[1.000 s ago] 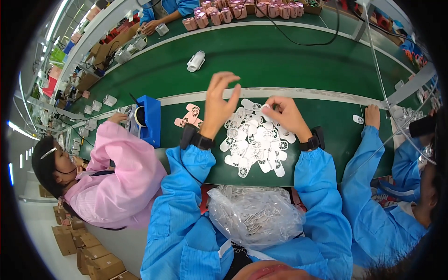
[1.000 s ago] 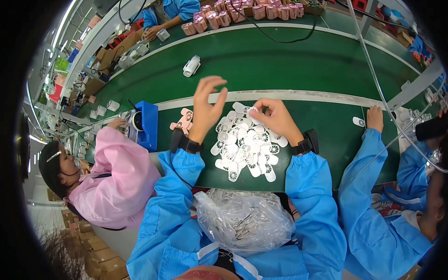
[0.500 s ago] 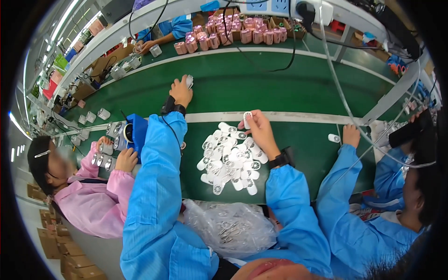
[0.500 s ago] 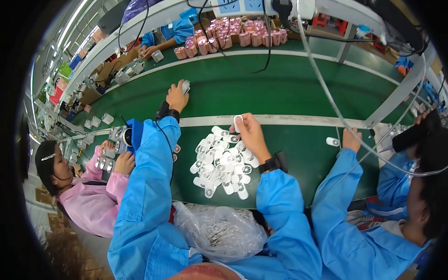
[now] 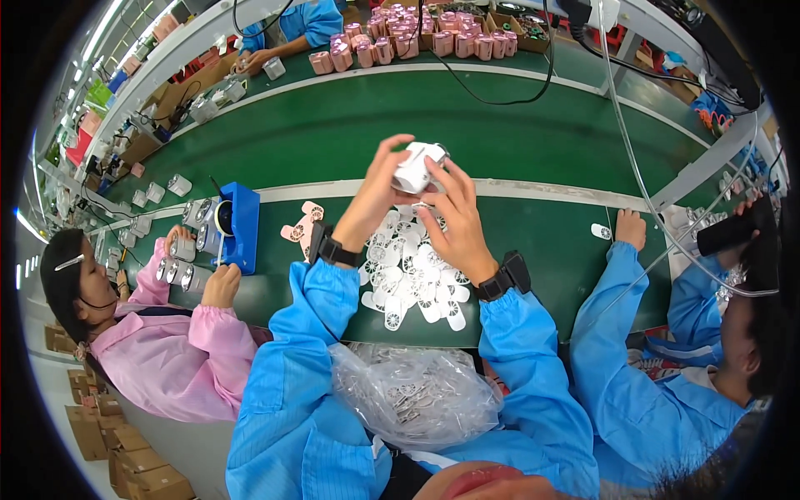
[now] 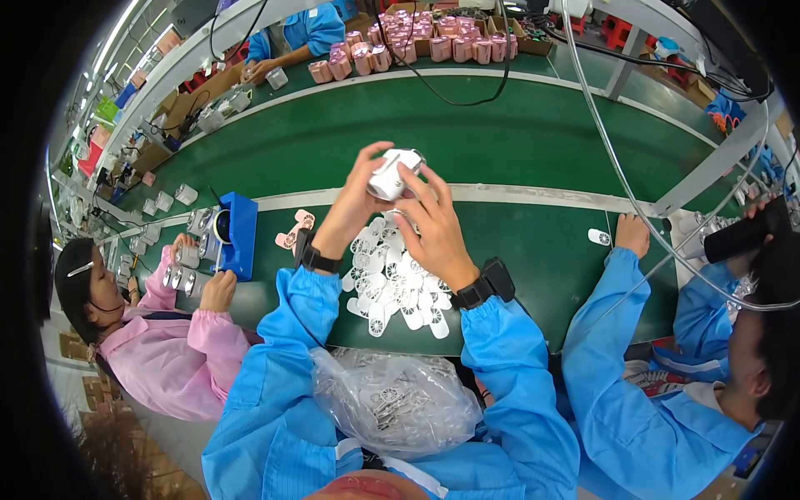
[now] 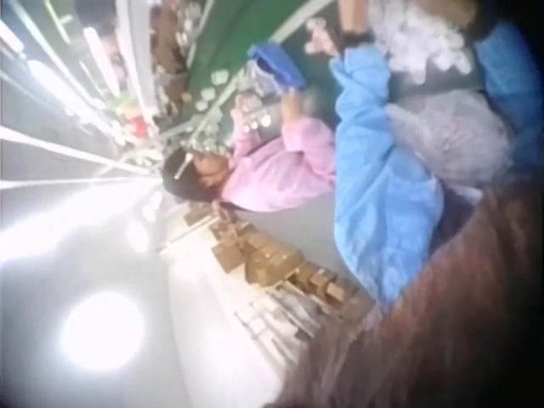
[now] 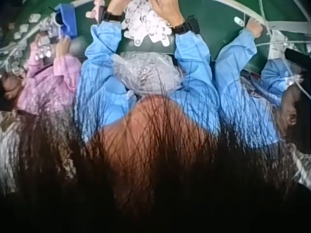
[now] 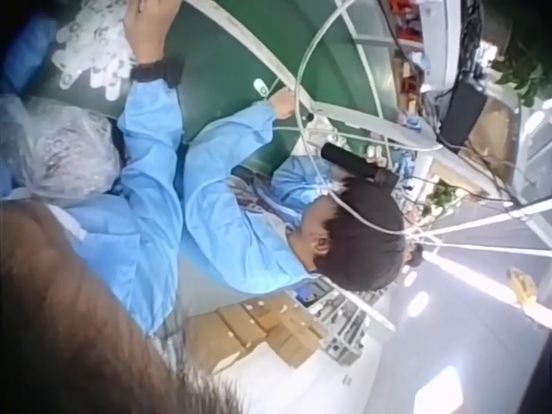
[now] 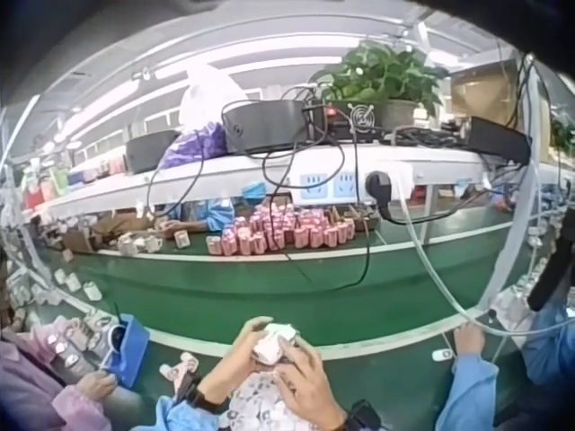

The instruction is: Assembling small white electronic components and placing them into plastic bags on a factory assembly line.

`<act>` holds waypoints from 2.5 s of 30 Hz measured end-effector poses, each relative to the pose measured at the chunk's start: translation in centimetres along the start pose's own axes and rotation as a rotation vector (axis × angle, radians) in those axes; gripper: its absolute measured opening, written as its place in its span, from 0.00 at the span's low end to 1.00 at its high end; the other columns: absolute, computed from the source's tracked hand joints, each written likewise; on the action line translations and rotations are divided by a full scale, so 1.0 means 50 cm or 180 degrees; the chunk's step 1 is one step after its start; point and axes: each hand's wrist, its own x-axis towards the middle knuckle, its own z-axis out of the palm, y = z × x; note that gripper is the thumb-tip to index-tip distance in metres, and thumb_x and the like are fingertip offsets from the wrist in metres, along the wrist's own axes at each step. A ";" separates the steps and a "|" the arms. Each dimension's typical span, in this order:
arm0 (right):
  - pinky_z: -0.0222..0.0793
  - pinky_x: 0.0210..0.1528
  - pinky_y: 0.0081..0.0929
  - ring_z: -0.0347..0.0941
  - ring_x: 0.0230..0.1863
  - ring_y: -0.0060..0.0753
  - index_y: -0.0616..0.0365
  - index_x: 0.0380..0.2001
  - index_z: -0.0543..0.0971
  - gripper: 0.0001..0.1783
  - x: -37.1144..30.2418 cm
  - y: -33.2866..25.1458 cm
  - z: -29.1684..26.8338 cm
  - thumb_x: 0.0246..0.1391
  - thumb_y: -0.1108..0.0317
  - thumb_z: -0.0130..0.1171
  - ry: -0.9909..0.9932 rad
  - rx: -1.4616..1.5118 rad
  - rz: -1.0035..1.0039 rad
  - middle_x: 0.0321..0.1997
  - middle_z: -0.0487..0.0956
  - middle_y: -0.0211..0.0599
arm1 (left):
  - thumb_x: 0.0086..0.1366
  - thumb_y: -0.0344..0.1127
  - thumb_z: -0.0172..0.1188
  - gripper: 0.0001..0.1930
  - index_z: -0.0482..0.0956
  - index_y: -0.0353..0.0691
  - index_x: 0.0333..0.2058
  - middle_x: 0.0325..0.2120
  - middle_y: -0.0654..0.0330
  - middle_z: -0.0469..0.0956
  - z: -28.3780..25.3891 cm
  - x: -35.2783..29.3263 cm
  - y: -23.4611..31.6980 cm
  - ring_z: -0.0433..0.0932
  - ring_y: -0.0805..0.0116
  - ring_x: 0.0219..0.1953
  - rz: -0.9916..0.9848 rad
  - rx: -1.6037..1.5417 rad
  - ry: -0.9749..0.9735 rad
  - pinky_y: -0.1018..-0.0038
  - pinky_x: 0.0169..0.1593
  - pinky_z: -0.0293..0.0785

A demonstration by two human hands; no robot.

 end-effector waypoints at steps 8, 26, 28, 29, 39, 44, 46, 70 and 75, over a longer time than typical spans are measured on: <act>0.67 0.71 0.47 0.65 0.74 0.59 0.59 0.41 0.80 0.08 0.003 0.011 0.041 0.60 0.74 0.67 0.0110 0.0345 0.0198 0.76 0.70 0.47 | 0.80 0.49 0.55 0.33 0.58 0.51 0.77 0.56 0.55 0.82 -0.035 -0.038 -0.015 0.87 0.65 0.45 -0.0130 -0.0210 -0.0206 0.66 0.47 0.87; 0.83 0.48 0.27 0.76 0.56 0.27 0.64 0.45 0.76 0.07 -0.069 0.054 0.141 0.75 0.70 0.57 0.0100 0.2994 0.1985 0.66 0.74 0.43 | 0.73 0.44 0.68 0.24 0.81 0.31 0.58 0.39 0.48 0.86 -0.114 -0.028 -0.149 0.84 0.64 0.37 0.1906 0.2748 0.0574 0.72 0.43 0.78; 0.83 0.48 0.27 0.77 0.55 0.26 0.65 0.45 0.77 0.07 -0.067 0.054 0.148 0.75 0.70 0.58 0.0079 0.3031 0.2070 0.65 0.75 0.42 | 0.73 0.44 0.67 0.23 0.81 0.31 0.57 0.40 0.49 0.86 -0.129 -0.024 -0.168 0.84 0.65 0.39 0.1593 0.2140 0.0552 0.72 0.45 0.78; 0.82 0.48 0.26 0.77 0.54 0.25 0.65 0.46 0.77 0.08 -0.065 0.060 0.149 0.75 0.70 0.58 0.0020 0.2934 0.2051 0.61 0.77 0.41 | 0.74 0.44 0.67 0.24 0.80 0.31 0.58 0.43 0.50 0.86 -0.143 -0.021 -0.177 0.84 0.66 0.42 0.1262 0.1931 0.0540 0.72 0.47 0.78; 0.76 0.47 0.19 0.78 0.44 0.17 0.68 0.47 0.83 0.10 -0.090 0.124 0.160 0.71 0.71 0.64 0.0283 0.2138 0.2098 0.43 0.84 0.30 | 0.77 0.49 0.64 0.27 0.78 0.32 0.61 0.50 0.54 0.86 -0.191 -0.024 -0.249 0.82 0.70 0.52 0.0796 0.0749 -0.0492 0.74 0.55 0.78; 0.75 0.46 0.18 0.78 0.43 0.17 0.68 0.48 0.84 0.09 -0.096 0.103 0.168 0.70 0.74 0.65 0.0254 0.2190 0.2057 0.44 0.85 0.31 | 0.74 0.48 0.67 0.28 0.79 0.31 0.61 0.50 0.55 0.86 -0.196 -0.035 -0.295 0.83 0.70 0.51 0.0775 0.0592 -0.0710 0.73 0.55 0.78; 0.75 0.46 0.18 0.78 0.43 0.17 0.69 0.48 0.84 0.09 -0.090 0.102 0.163 0.68 0.75 0.66 0.0434 0.2023 0.2136 0.44 0.85 0.32 | 0.71 0.46 0.71 0.28 0.79 0.31 0.60 0.49 0.56 0.86 -0.200 -0.032 -0.293 0.83 0.70 0.49 0.0268 0.0330 -0.0634 0.73 0.54 0.79; 0.76 0.50 0.26 0.80 0.47 0.31 0.62 0.54 0.88 0.16 -0.057 0.091 0.097 0.63 0.77 0.66 -0.0447 0.1276 0.1209 0.47 0.84 0.38 | 0.55 0.43 0.84 0.38 0.78 0.36 0.61 0.48 0.54 0.86 -0.145 -0.037 -0.244 0.85 0.65 0.49 0.1490 0.1471 -0.0106 0.68 0.54 0.81; 0.78 0.49 0.28 0.82 0.46 0.33 0.63 0.53 0.88 0.17 -0.055 0.089 0.101 0.61 0.79 0.67 -0.0438 0.1131 0.0939 0.47 0.85 0.40 | 0.52 0.42 0.86 0.40 0.78 0.36 0.62 0.49 0.54 0.86 -0.153 -0.034 -0.246 0.85 0.66 0.50 0.1619 0.1505 -0.0064 0.69 0.54 0.82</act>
